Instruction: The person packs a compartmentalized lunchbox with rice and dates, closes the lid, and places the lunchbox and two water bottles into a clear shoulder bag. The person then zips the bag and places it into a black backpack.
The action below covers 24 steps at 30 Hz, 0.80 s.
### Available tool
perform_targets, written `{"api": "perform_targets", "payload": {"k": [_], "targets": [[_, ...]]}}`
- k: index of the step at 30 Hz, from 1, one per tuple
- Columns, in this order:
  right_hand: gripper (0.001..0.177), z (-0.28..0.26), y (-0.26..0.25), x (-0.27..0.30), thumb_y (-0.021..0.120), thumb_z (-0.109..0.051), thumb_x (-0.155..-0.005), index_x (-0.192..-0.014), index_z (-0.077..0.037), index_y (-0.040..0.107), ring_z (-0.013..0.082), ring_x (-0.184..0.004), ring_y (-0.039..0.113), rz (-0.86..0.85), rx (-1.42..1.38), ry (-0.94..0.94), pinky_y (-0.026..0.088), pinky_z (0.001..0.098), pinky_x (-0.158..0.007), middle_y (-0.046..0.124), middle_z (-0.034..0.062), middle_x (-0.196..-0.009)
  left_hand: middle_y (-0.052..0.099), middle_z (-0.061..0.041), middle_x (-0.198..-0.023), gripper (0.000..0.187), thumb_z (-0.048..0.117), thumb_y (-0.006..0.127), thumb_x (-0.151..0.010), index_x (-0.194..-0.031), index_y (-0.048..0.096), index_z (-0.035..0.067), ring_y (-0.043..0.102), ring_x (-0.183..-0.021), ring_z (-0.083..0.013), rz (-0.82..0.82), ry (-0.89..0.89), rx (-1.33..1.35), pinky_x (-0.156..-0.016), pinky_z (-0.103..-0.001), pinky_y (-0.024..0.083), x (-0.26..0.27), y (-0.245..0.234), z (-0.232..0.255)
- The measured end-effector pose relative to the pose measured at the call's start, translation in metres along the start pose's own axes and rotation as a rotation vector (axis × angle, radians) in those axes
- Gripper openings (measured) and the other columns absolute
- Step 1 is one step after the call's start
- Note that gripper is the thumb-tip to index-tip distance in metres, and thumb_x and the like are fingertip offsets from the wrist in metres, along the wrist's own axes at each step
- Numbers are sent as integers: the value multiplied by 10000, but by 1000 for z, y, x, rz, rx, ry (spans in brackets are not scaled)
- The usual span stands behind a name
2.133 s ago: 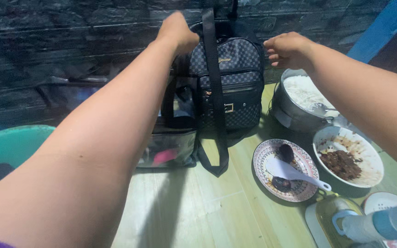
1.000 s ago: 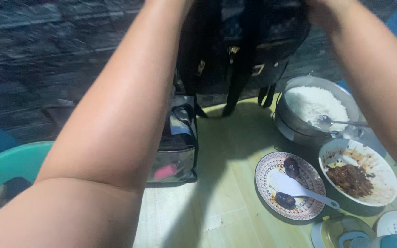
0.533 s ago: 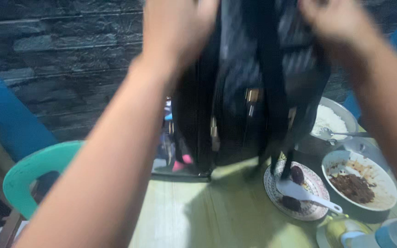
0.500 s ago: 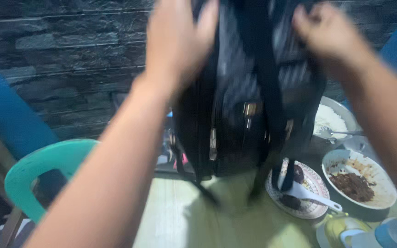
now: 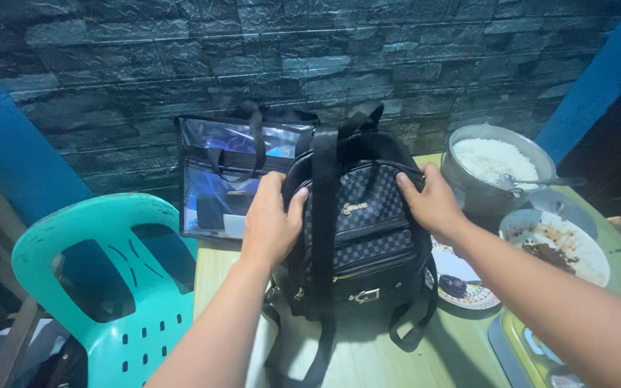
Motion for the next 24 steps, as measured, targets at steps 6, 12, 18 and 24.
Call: {"api": "perform_targets", "payload": {"k": [6,12,18,24], "targets": [[434,-7,-2,-13,671,-350,-966,-1235,-33,548,116,-832,630,-79,-195,21,528,295,-718,681,91,-970,646,-193,-1073,355,272,715,-929,-1158,566,45,643,-962,-410,32,22,-15,-810,-490,498,-14,-1,4],[477,-4,0,-2,641,-377,-1004,-1314,-31,528,164,-890,616,-50,-73,47,509,328,-781,683,136,-1014,632,-188,-1048,380,277,721,-921,-1173,565,39,637,-932,-393,27,46,18,-791,-469,500,-12,4,6],[566,-1,8,5,607,-421,-987,-1388,-68,421,160,-1091,633,-156,-173,2,506,322,-924,668,120,-1206,648,-175,-1035,396,402,679,-965,-1153,647,54,615,-976,-387,35,17,-12,-858,-448,475,11,3,-10],[532,-2,17,6,583,-367,-993,-1416,-89,418,160,-1083,619,-213,-344,31,508,326,-914,659,123,-1222,769,-106,-1009,500,521,543,-973,-1170,749,111,679,-949,-201,-55,-465,239,-872,-314,491,38,1,-52]]}}
Point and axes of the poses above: each hand's wrist, its own x-axis away from the middle knuckle, its own y-axis out of the palm, z = x × y, the point moved 10 cm from there along -x, towards the middle knuckle
